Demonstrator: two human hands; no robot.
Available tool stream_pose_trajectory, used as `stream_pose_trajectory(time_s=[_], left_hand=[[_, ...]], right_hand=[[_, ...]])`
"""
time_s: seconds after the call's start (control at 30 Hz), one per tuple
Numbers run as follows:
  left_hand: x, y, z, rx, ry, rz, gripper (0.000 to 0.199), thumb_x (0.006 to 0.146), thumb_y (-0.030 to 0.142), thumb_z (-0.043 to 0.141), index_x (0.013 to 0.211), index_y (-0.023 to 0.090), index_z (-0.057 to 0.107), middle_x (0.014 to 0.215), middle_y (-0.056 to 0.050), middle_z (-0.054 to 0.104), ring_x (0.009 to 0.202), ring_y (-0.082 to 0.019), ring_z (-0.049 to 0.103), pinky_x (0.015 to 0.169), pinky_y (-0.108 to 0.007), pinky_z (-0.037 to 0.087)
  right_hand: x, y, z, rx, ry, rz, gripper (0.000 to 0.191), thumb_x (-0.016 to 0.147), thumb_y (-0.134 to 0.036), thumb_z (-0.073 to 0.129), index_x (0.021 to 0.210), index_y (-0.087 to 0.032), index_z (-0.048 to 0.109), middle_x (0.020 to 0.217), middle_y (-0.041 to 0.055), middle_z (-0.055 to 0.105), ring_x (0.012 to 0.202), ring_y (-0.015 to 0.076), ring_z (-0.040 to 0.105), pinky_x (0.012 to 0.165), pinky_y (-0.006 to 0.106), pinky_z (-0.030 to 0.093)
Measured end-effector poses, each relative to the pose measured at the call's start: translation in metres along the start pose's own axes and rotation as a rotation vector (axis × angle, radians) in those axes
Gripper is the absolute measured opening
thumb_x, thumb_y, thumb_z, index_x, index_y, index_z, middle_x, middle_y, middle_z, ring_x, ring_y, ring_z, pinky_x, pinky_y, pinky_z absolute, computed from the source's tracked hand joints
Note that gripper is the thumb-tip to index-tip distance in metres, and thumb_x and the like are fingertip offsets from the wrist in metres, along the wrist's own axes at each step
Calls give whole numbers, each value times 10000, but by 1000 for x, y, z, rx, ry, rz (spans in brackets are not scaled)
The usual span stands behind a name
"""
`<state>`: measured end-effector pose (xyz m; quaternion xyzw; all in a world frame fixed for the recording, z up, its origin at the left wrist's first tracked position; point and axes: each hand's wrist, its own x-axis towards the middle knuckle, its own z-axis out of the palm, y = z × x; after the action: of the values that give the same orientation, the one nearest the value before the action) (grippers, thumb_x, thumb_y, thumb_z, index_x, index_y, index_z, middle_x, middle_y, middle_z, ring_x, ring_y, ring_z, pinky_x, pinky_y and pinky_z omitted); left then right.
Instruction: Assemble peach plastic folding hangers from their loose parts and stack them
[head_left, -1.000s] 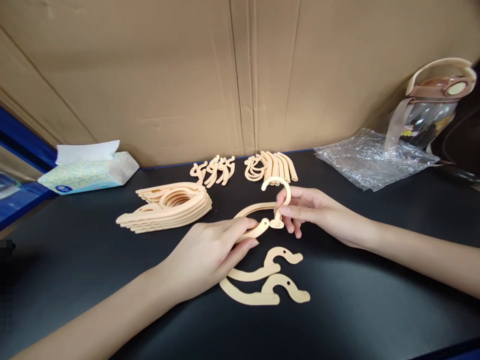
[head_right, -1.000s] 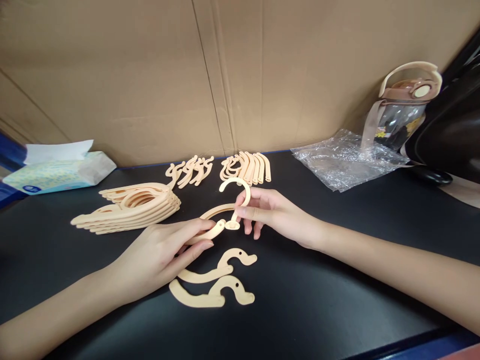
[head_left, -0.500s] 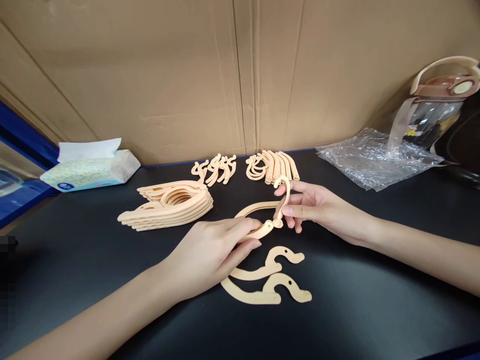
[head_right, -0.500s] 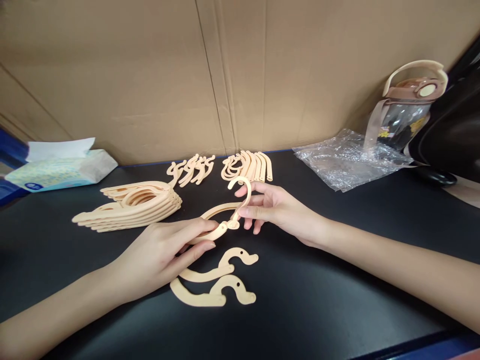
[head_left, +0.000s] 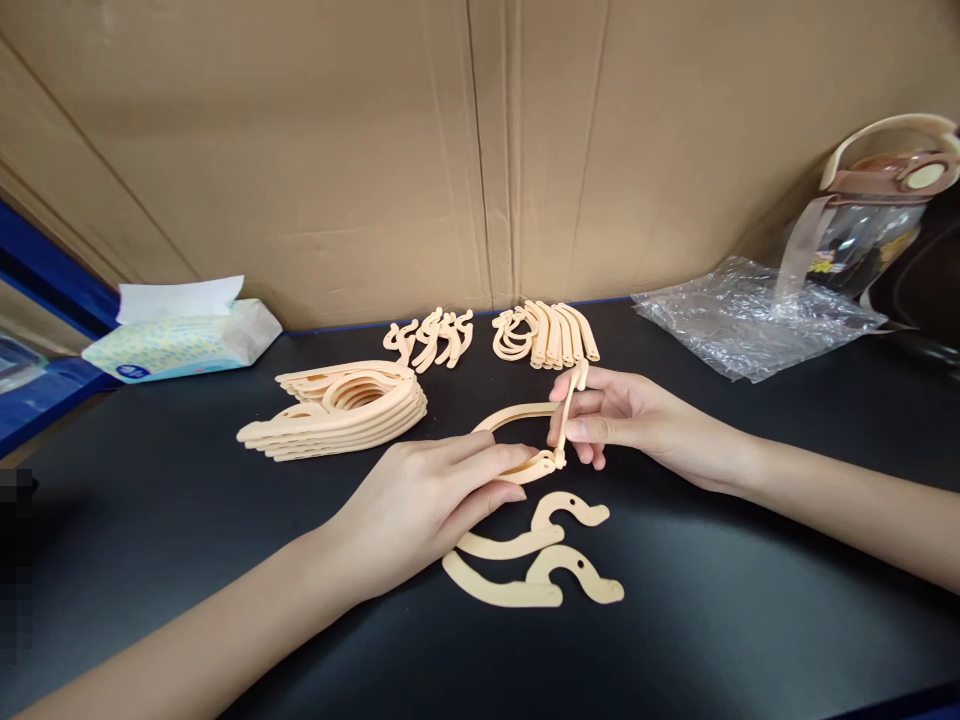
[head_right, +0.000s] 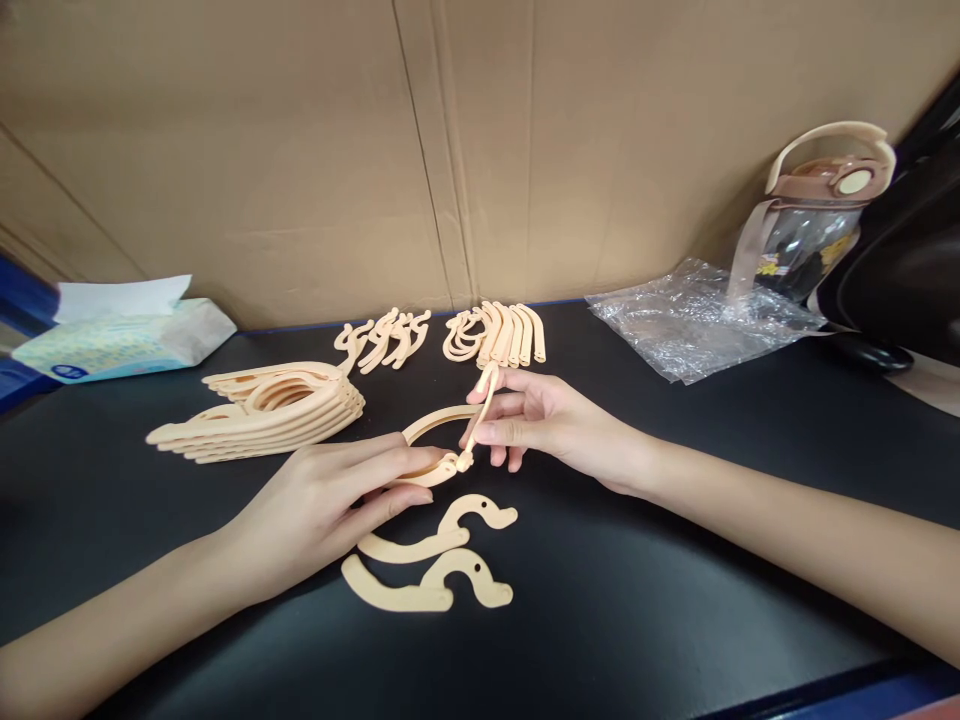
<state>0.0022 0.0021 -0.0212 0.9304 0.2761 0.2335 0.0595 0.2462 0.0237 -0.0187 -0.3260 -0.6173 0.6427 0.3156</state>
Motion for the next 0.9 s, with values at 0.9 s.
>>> stream_pose_trajectory(time_s=[0.9], left_hand=[[-1, 4, 2, 164, -5, 92, 254, 966, 242, 469, 1183, 174, 582, 879, 24, 653, 607, -70, 589, 522, -191, 437]], right_hand=[[-3, 1, 6, -94, 36, -38, 199, 836, -296, 658, 924, -189, 515, 777, -18, 533, 676, 99, 518, 573, 219, 489]])
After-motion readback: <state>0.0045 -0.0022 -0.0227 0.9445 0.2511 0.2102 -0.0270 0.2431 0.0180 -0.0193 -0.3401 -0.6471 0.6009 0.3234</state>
